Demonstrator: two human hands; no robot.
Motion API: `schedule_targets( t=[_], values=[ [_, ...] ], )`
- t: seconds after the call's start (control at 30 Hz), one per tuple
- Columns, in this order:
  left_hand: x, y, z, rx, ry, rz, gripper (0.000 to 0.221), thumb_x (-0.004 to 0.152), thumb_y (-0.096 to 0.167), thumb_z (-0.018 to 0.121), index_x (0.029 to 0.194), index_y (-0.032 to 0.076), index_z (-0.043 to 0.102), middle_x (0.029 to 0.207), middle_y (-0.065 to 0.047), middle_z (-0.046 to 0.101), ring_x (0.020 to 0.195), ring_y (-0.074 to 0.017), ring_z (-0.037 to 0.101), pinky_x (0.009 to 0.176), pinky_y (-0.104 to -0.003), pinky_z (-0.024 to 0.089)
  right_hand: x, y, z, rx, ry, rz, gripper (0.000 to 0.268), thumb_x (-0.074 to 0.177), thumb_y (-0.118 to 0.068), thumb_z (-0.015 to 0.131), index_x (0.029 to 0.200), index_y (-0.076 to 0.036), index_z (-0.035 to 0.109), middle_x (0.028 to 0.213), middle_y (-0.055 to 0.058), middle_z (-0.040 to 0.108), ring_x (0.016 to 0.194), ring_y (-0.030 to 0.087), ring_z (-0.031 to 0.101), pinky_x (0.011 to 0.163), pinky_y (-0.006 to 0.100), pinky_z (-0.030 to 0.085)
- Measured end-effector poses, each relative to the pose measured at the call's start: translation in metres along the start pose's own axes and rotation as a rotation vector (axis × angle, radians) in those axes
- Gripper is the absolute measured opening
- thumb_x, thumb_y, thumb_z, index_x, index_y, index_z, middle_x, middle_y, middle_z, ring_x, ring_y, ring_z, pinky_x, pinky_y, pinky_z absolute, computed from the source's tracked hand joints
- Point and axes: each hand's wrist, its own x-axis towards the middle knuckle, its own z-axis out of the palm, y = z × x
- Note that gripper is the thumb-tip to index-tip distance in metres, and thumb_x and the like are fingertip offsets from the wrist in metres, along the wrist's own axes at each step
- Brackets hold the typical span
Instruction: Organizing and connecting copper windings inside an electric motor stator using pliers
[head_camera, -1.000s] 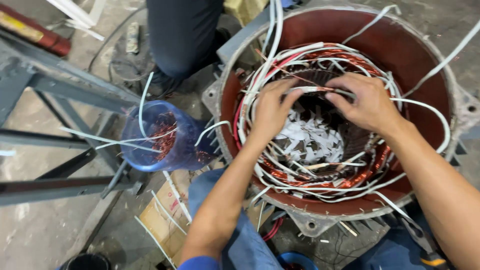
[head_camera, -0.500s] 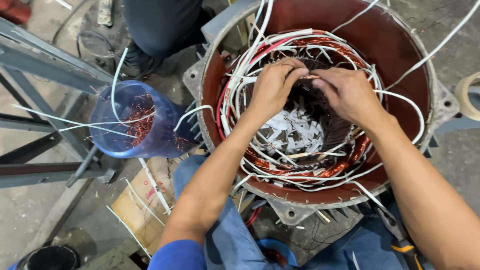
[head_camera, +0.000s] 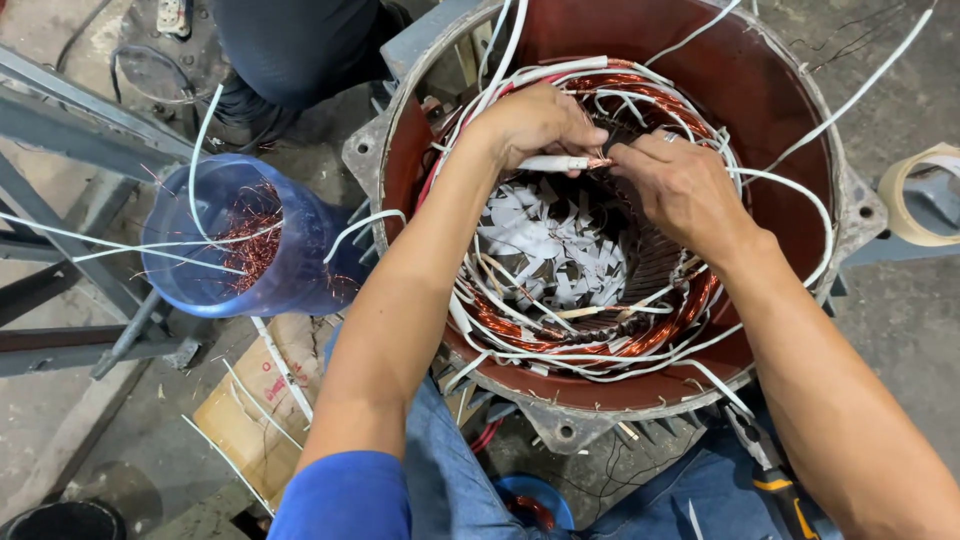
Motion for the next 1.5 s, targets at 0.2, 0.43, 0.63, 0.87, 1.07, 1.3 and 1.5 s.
schedule_targets(
  t=[0.2, 0.43, 0.63, 0.87, 1.07, 1.3, 1.5],
  values=[
    [-0.003, -0.01, 0.008, -0.013, 0.066, -0.102, 0.025, 0.086, 0.011, 0.087, 0.093, -0.012, 0.079, 0.084, -0.022, 0.081, 0.068, -0.029, 0.084, 0.06, -0.037, 0.073, 0.001, -0.004, -0.005, -0.009, -0.053, 0.009, 0.022, 0.118, -0.011, 0.061, 0.123, -0.008, 0.082, 0.085, 0.008, 0.07, 0.083, 0.025, 0.07, 0.075, 0.037, 0.06],
    [-0.05, -0.055, 0.045, 0.936, 0.605, 0.614, 0.03, 0.106, 0.022, 0.071, 0.134, 0.013, 0.067, 0.125, -0.008, 0.069, 0.113, -0.0314, 0.076, 0.096, -0.046, 0.064, -0.003, 0.006, 0.0, -0.035, -0.012, 0.021, 0.02, 0.12, -0.016, 0.064, 0.126, -0.004, 0.079, 0.091, 0.011, 0.068, 0.09, 0.029, 0.07, 0.078, 0.041, 0.061],
    [-0.035, -0.066, 0.049, 1.353, 0.609, 0.737, 0.042, 0.106, 0.031, 0.07, 0.144, 0.016, 0.061, 0.137, -0.001, 0.064, 0.112, -0.0234, 0.07, 0.092, -0.04, 0.061, -0.002, 0.003, 0.0, -0.041, -0.002, 0.027, 0.022, 0.12, -0.017, 0.063, 0.128, -0.003, 0.078, 0.094, 0.013, 0.069, 0.095, 0.032, 0.072, 0.083, 0.042, 0.061],
    [-0.02, -0.073, 0.047, 1.129, 0.526, 0.848, 0.021, 0.106, 0.03, 0.062, 0.117, 0.014, 0.071, 0.101, 0.0, 0.067, 0.098, -0.023, 0.07, 0.091, -0.035, 0.059, 0.0, -0.004, -0.007, -0.093, -0.024, -0.025, 0.015, 0.117, -0.011, 0.067, 0.121, -0.002, 0.078, 0.089, 0.012, 0.07, 0.09, 0.032, 0.073, 0.081, 0.042, 0.062],
    [-0.013, -0.084, 0.047, 1.065, 0.482, 0.836, 0.023, 0.111, 0.025, 0.055, 0.109, 0.013, 0.075, 0.089, 0.0, 0.067, 0.087, -0.0208, 0.073, 0.084, -0.032, 0.058, 0.002, -0.011, -0.012, -0.096, -0.046, 0.005, 0.018, 0.118, -0.011, 0.064, 0.122, -0.004, 0.081, 0.087, 0.01, 0.071, 0.088, 0.027, 0.074, 0.081, 0.038, 0.063],
    [-0.031, -0.064, 0.057, 1.12, 0.394, 0.817, 0.022, 0.11, 0.019, 0.056, 0.102, 0.008, 0.072, 0.082, -0.006, 0.065, 0.085, -0.0291, 0.071, 0.08, -0.04, 0.058, -0.007, -0.024, -0.026, -0.084, -0.083, 0.008, 0.015, 0.111, -0.008, 0.069, 0.118, -0.002, 0.081, 0.089, 0.013, 0.073, 0.086, 0.028, 0.074, 0.08, 0.039, 0.064],
    [-0.038, -0.022, 0.038, 0.797, 0.208, 0.546, 0.01, 0.098, 0.015, 0.075, 0.093, 0.01, 0.081, 0.073, -0.006, 0.076, 0.073, -0.0289, 0.078, 0.073, -0.04, 0.059, -0.008, -0.025, -0.043, -0.055, 0.092, -0.03, 0.028, 0.111, -0.031, 0.075, 0.127, -0.009, 0.081, 0.107, 0.01, 0.075, 0.101, 0.03, 0.07, 0.087, 0.043, 0.058]
  ],
)
